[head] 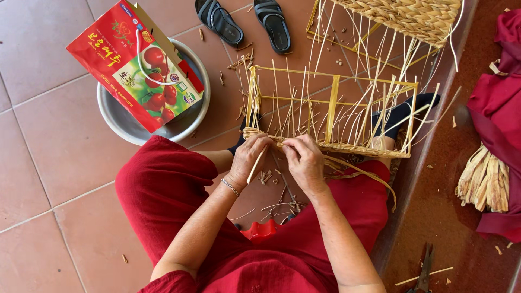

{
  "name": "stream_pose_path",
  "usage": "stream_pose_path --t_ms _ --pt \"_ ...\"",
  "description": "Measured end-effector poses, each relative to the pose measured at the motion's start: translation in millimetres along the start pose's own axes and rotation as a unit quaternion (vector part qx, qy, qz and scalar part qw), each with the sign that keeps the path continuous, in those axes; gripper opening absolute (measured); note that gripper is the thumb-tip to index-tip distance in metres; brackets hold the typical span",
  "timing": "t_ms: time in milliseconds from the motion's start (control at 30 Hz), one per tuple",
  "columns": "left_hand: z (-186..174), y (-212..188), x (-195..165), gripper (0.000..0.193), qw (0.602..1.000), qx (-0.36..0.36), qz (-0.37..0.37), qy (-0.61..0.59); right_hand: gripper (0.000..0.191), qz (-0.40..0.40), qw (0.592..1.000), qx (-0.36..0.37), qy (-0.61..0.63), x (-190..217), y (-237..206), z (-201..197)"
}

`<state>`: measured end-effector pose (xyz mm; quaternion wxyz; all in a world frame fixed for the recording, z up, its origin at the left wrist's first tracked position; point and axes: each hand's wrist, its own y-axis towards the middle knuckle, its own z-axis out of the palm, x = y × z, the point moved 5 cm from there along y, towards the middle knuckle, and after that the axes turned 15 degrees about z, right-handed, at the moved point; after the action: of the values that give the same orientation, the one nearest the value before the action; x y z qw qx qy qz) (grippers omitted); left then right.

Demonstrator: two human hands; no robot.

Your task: The person weaves a basket by interlacing thin dried plant strips through a rectangular frame. They use scissors to trim excess material and continue weaving along the frame's edge.

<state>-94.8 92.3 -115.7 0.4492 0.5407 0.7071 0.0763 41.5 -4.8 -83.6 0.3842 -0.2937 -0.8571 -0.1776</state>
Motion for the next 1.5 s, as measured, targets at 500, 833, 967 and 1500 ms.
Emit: stream_pose_path --t_ms 500,833,967,1500 --pt "-7.6 -1.5 -4.7 0.022 0.997 0.008 0.074 0.02 0.018 -0.087 0.983 -0.058 -0.15 -7.3 22.1 43.0" --pt "14.6 11.4 29.5 0.024 0.994 0.002 -0.108 -0.013 0.016 -0.183 0.961 -0.124 -0.164 -9.3 -3.9 17.7" --pt "21.0 16.2 40.1 0.052 0.986 0.011 -0.167 -0.024 0.031 -0.142 0.954 -0.123 -0.235 -13.8 -31.5 3.4" --pt "30.4 28.7 38.0 0.021 0.988 0.108 -0.112 -0.013 0.021 0.093 0.991 0.079 -0.058 -40.8 -30.8 -29.1"
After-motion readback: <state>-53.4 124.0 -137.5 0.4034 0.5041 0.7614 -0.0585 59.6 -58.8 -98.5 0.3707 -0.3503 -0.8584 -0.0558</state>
